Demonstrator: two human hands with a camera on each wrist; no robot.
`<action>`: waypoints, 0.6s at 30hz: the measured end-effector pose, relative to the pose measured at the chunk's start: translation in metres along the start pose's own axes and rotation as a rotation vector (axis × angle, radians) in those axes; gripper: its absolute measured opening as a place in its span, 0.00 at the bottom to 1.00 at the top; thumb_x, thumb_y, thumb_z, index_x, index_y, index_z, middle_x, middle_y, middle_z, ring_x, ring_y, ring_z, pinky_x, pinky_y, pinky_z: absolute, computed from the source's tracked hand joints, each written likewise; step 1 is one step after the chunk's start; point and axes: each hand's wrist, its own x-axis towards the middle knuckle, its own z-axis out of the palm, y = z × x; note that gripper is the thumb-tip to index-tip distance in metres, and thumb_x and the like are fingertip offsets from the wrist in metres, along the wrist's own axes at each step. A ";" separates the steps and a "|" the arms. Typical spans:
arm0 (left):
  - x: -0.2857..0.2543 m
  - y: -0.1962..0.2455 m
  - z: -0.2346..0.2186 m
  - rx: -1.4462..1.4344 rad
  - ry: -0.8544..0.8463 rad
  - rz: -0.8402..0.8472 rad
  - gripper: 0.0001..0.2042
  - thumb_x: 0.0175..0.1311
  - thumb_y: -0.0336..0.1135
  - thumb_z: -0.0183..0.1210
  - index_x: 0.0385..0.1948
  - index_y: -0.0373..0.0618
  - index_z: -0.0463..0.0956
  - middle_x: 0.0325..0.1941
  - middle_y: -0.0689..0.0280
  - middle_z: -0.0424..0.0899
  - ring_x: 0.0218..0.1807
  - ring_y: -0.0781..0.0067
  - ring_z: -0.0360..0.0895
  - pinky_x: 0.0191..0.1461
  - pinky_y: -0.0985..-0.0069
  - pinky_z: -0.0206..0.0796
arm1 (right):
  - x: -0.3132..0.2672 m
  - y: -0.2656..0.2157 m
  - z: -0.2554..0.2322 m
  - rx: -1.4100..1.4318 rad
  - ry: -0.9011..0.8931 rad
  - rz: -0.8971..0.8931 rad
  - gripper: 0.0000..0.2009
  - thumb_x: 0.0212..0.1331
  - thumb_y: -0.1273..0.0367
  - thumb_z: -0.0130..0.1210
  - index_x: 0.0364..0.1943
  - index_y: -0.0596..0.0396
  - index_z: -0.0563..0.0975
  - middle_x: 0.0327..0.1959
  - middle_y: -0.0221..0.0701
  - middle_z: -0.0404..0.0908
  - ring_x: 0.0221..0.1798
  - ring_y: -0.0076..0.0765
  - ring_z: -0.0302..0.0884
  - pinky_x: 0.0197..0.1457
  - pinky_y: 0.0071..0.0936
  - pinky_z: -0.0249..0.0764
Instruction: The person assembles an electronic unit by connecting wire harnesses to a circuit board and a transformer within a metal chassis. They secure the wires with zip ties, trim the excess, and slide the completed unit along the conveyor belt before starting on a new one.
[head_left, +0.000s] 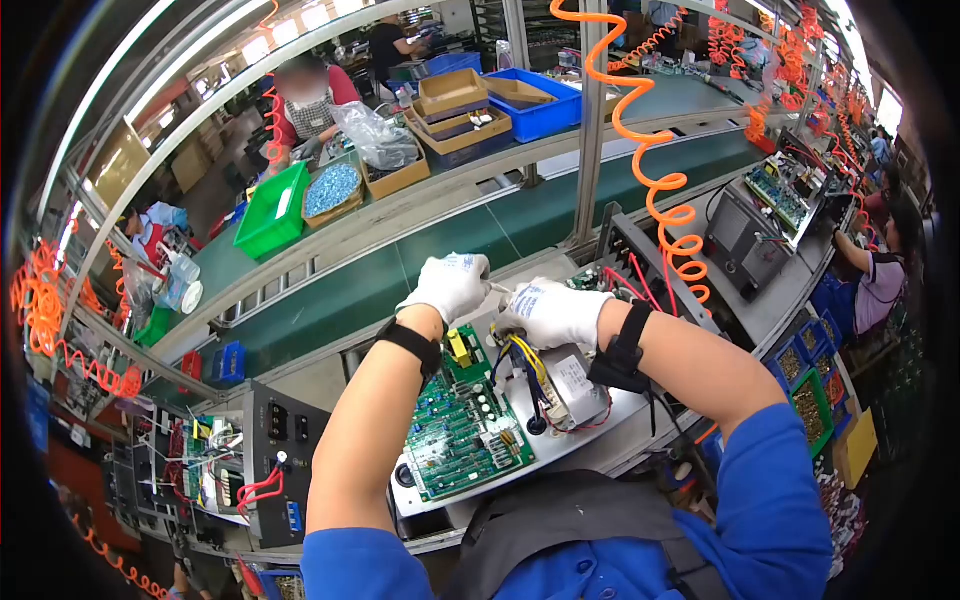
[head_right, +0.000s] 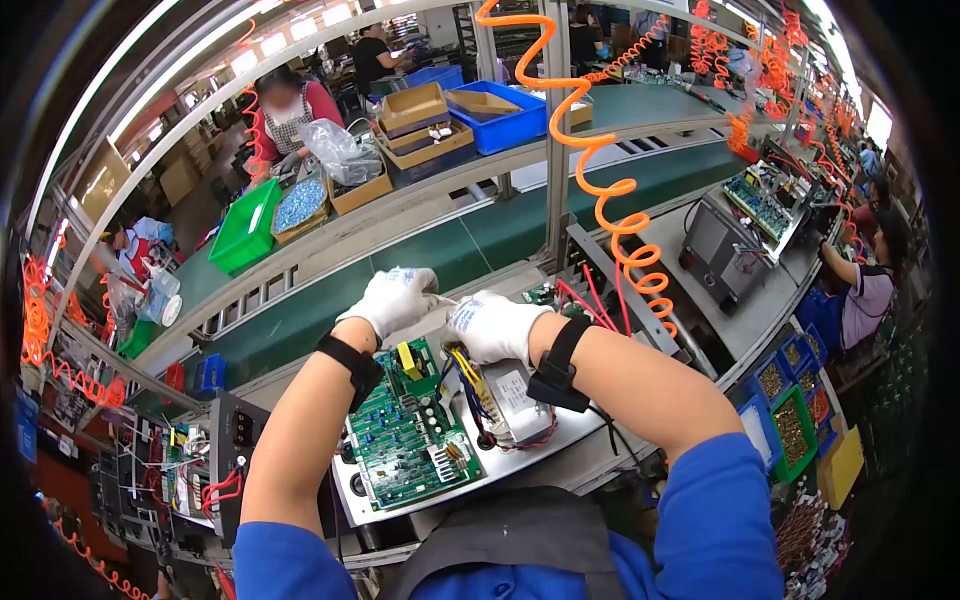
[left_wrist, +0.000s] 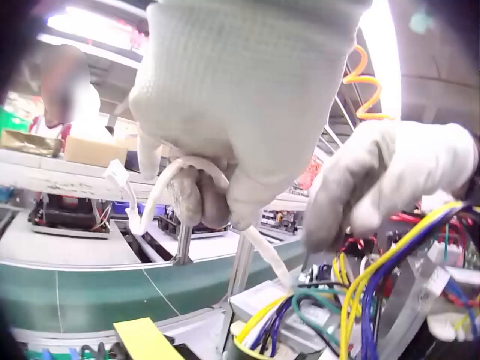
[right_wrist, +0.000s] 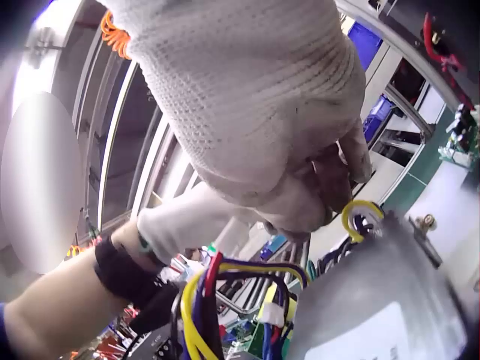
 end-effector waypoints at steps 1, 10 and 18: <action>-0.001 -0.005 0.005 0.013 0.002 0.003 0.10 0.61 0.42 0.54 0.38 0.52 0.80 0.40 0.58 0.85 0.46 0.57 0.81 0.49 0.61 0.69 | 0.004 0.001 0.006 0.001 0.013 0.001 0.13 0.48 0.69 0.58 0.40 0.48 0.83 0.39 0.39 0.83 0.46 0.46 0.81 0.48 0.39 0.76; -0.013 -0.031 0.032 -0.243 -0.241 -0.013 0.16 0.63 0.39 0.50 0.49 0.48 0.78 0.45 0.55 0.83 0.49 0.53 0.80 0.52 0.63 0.70 | 0.000 0.016 -0.011 0.217 -0.091 0.008 0.14 0.47 0.66 0.60 0.39 0.55 0.79 0.36 0.42 0.81 0.42 0.46 0.81 0.44 0.41 0.74; -0.011 -0.037 0.042 -0.291 -0.237 -0.022 0.17 0.64 0.40 0.50 0.51 0.44 0.77 0.46 0.53 0.83 0.51 0.52 0.79 0.55 0.65 0.70 | 0.012 0.018 -0.011 0.116 -0.051 -0.086 0.16 0.43 0.68 0.62 0.39 0.55 0.78 0.38 0.39 0.79 0.38 0.47 0.78 0.40 0.38 0.73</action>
